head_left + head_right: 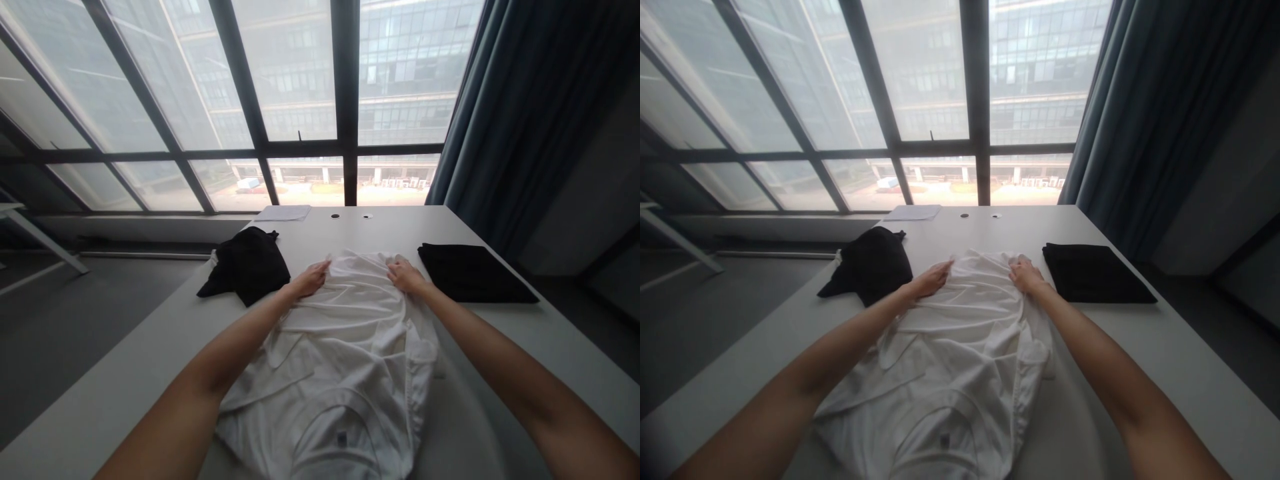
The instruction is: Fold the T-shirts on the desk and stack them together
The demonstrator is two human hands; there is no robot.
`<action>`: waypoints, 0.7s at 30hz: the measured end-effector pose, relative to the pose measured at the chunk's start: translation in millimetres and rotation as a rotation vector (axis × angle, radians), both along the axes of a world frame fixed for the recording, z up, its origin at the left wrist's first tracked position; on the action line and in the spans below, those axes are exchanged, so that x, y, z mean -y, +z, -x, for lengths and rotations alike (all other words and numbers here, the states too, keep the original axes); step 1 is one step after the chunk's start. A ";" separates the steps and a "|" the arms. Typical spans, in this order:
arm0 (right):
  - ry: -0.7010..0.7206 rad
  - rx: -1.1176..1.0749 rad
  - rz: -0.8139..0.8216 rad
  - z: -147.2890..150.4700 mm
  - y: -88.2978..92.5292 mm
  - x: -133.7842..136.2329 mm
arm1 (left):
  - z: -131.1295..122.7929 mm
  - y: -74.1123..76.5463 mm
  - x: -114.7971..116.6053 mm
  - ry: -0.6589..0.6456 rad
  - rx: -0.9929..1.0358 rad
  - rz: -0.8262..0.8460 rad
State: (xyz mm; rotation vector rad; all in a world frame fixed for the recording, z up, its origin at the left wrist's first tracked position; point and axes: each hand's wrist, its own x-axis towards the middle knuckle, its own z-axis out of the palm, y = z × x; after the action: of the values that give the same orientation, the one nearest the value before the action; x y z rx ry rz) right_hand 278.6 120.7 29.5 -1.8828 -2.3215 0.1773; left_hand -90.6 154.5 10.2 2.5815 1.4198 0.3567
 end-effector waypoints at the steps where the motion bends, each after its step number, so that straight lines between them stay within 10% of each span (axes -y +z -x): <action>1: -0.007 0.013 0.003 1.3 -0.5 1.5 | 4.2 0.5 -3.7 0.067 -0.031 0.009; 7: -0.092 0.076 0.003 8.4 0.2 9.4 | 9.6 4.9 -24.5 0.343 -0.061 -0.023; 16: 0.133 0.009 -0.019 25.6 1.8 11.0 | -5.7 -2.7 -19.9 0.174 -0.057 -0.018; 21: 0.016 0.032 0.005 30.6 -7.5 4.2 | -1.0 -3.9 -44.4 0.346 -0.053 0.030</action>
State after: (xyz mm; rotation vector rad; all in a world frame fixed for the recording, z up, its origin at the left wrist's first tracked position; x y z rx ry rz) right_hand 248.0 116.6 22.0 -1.8833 -2.3597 0.1569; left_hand -89.6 198.9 6.2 2.3335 1.8783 0.3102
